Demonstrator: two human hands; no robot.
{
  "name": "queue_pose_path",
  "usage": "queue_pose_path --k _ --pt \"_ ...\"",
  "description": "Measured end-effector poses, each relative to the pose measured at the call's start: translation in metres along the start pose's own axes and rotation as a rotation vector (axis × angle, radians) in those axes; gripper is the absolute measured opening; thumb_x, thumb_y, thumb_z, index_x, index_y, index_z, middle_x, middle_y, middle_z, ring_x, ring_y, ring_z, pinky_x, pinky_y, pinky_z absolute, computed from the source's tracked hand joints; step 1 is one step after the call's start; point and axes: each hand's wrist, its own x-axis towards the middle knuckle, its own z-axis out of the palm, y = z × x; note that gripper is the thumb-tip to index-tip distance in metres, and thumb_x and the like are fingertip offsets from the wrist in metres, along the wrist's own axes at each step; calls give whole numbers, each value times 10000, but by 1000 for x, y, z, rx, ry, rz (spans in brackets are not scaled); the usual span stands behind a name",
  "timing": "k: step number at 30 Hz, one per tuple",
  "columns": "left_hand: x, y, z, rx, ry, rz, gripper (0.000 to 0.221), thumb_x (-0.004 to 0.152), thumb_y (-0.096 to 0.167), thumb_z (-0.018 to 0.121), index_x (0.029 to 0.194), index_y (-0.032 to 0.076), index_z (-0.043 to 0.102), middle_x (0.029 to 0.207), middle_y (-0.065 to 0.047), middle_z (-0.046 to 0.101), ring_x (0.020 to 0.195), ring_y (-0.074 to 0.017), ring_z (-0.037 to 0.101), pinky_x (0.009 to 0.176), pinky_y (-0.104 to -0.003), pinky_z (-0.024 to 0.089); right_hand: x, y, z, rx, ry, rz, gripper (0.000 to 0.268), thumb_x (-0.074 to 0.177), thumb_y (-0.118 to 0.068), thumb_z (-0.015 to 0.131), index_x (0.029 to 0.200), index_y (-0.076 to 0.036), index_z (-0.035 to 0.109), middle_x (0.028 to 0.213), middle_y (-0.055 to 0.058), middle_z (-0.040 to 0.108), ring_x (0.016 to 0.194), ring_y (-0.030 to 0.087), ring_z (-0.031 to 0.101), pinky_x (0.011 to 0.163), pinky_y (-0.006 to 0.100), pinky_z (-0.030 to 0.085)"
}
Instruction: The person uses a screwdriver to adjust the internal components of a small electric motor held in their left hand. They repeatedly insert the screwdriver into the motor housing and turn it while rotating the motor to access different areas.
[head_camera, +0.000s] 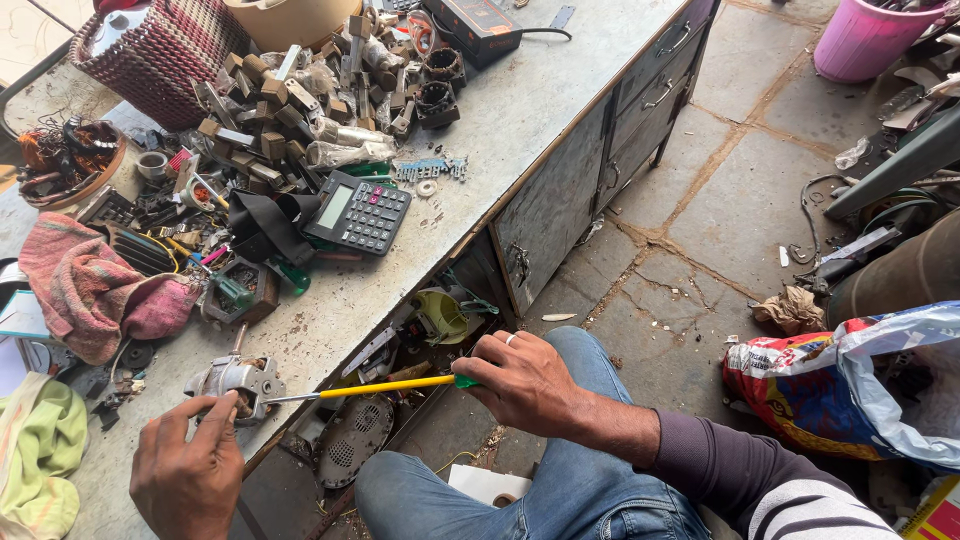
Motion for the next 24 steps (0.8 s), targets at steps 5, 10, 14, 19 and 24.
queue_pose_path --k 5,10,14,19,24 --pt "-1 0 2 15 35 36 155 982 279 823 1123 250 766 1115 82 686 1035 -182 674 1063 -366 565 0 -1 0 5 5 -6 323 839 -229 830 1114 -166 674 904 11 595 829 189 612 673 363 466" --pt "-1 2 -1 -35 40 27 173 988 279 807 1156 257 769 1112 78 684 1027 -171 681 1103 -390 556 1 -1 -1 7 2 2 314 839 -234 830 1106 -168 679 894 8 595 823 188 608 664 363 465" --pt "5 7 -6 -28 53 27 197 948 276 822 1142 259 796 1065 67 693 987 -182 676 1054 -391 568 1 0 0 1 5 -9 327 837 -232 833 1114 -160 676 897 12 590 820 186 601 660 365 463" --pt "13 10 -19 -140 0 -20 152 949 266 822 1092 225 789 1070 64 701 985 -168 668 875 -318 561 1 1 2 -2 6 -16 351 826 -229 843 1125 -154 674 886 12 571 799 181 588 642 364 452" --pt "19 11 -26 -95 -45 8 235 943 203 800 1172 255 811 1079 65 704 961 -162 665 834 -305 559 1 1 4 -7 9 -22 348 835 -236 844 1126 -157 671 883 10 559 789 173 582 633 359 445"
